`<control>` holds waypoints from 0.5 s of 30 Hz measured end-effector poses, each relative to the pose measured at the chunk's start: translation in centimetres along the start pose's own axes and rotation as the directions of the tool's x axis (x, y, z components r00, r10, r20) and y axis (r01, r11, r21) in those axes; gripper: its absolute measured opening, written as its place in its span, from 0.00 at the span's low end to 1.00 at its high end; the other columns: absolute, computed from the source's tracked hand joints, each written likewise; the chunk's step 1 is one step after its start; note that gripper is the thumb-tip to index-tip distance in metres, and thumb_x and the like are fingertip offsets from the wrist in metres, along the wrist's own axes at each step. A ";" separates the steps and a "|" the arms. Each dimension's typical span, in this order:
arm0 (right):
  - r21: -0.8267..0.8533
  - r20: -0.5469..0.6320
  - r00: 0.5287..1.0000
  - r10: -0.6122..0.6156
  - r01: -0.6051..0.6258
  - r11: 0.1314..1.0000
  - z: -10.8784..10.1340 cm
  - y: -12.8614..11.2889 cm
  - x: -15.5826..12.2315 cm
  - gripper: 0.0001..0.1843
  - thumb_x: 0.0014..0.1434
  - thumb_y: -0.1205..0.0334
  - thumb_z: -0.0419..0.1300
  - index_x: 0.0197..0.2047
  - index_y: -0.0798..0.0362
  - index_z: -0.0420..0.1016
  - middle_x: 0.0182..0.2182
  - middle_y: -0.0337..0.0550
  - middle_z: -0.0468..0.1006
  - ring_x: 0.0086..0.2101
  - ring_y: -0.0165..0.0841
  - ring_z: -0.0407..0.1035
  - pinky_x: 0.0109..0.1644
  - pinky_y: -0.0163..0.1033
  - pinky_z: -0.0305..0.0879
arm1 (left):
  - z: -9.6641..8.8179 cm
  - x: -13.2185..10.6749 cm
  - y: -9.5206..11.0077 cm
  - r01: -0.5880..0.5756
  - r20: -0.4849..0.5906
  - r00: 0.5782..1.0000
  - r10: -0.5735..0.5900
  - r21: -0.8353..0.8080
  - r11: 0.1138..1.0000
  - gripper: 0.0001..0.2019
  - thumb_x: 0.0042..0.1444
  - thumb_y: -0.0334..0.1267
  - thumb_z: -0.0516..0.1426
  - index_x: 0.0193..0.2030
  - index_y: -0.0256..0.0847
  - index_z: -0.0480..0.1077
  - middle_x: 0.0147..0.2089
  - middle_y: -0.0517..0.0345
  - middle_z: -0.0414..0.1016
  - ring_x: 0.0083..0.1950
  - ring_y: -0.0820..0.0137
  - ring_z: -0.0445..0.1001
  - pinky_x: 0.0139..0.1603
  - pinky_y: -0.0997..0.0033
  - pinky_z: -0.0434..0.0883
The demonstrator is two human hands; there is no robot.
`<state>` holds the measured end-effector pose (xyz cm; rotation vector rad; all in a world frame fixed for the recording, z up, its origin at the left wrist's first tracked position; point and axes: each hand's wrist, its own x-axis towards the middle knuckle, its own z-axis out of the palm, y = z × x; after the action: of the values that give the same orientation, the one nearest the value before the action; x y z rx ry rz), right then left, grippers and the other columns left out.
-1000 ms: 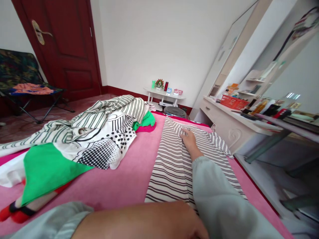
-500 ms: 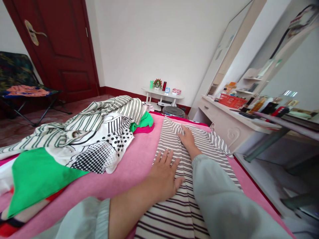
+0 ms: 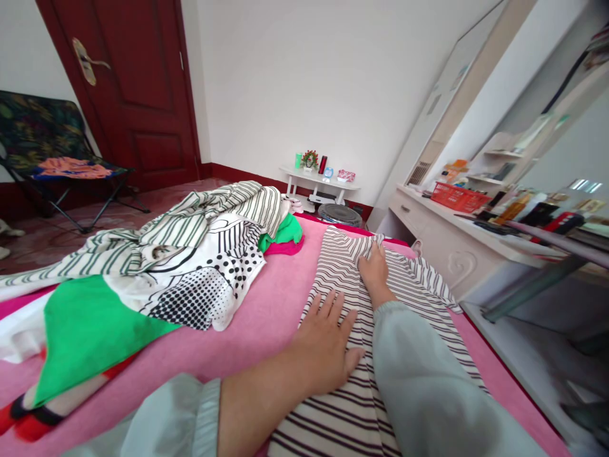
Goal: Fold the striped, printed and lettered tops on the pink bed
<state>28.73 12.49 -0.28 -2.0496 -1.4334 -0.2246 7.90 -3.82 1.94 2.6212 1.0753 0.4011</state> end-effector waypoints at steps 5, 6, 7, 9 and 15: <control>-0.255 0.107 0.990 0.093 -0.063 0.965 -0.3 -0.9 -0.4 0.24 0.60 0.59 0.47 0.58 0.56 0.64 0.55 0.58 0.64 0.46 0.44 0.70 0.47 0.47 0.66 | 0.1 0.1 -0.1 -0.011 0.009 1.000 0.011 -0.013 1.000 0.32 0.64 0.54 0.37 0.69 0.38 0.49 0.72 0.41 0.36 0.72 0.53 0.32 0.69 0.46 0.36; -0.287 0.134 0.985 0.104 -0.062 0.956 -0.4 -1.1 -0.4 0.23 0.61 0.59 0.46 0.56 0.55 0.67 0.53 0.57 0.66 0.45 0.44 0.70 0.46 0.47 0.66 | 0.0 0.1 -0.1 -0.013 0.015 1.000 0.013 -0.016 1.000 0.32 0.64 0.54 0.37 0.69 0.37 0.49 0.72 0.41 0.36 0.72 0.53 0.31 0.69 0.46 0.36; -0.307 0.160 0.981 0.107 -0.053 0.950 -0.6 -1.3 -0.3 0.21 0.61 0.60 0.46 0.54 0.54 0.70 0.52 0.57 0.67 0.45 0.44 0.70 0.46 0.48 0.66 | -0.2 0.1 -0.1 -0.015 0.026 1.000 0.016 -0.020 1.000 0.32 0.64 0.54 0.37 0.69 0.37 0.49 0.72 0.41 0.35 0.72 0.53 0.31 0.69 0.46 0.36; -0.333 0.178 0.977 0.118 -0.052 0.941 -1.0 -1.8 0.2 0.20 0.60 0.61 0.47 0.50 0.54 0.73 0.53 0.58 0.65 0.49 0.48 0.67 0.48 0.52 0.64 | -0.5 0.1 0.0 -0.018 0.054 0.998 0.019 -0.025 1.000 0.33 0.64 0.54 0.37 0.69 0.36 0.48 0.72 0.41 0.35 0.72 0.53 0.31 0.69 0.47 0.36; -0.394 0.018 0.971 -0.237 0.225 0.891 -1.3 -4.4 1.9 0.23 0.60 0.62 0.46 0.56 0.58 0.68 0.66 0.55 0.49 0.63 0.51 0.45 0.59 0.59 0.49 | -0.7 0.0 0.2 -0.015 0.079 0.997 0.017 -0.019 1.000 0.34 0.63 0.54 0.37 0.69 0.34 0.48 0.72 0.40 0.36 0.72 0.53 0.30 0.69 0.46 0.36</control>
<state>25.83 14.18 3.34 -2.1650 -1.7241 -0.6925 7.81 -3.81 2.62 2.6074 1.0208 0.3063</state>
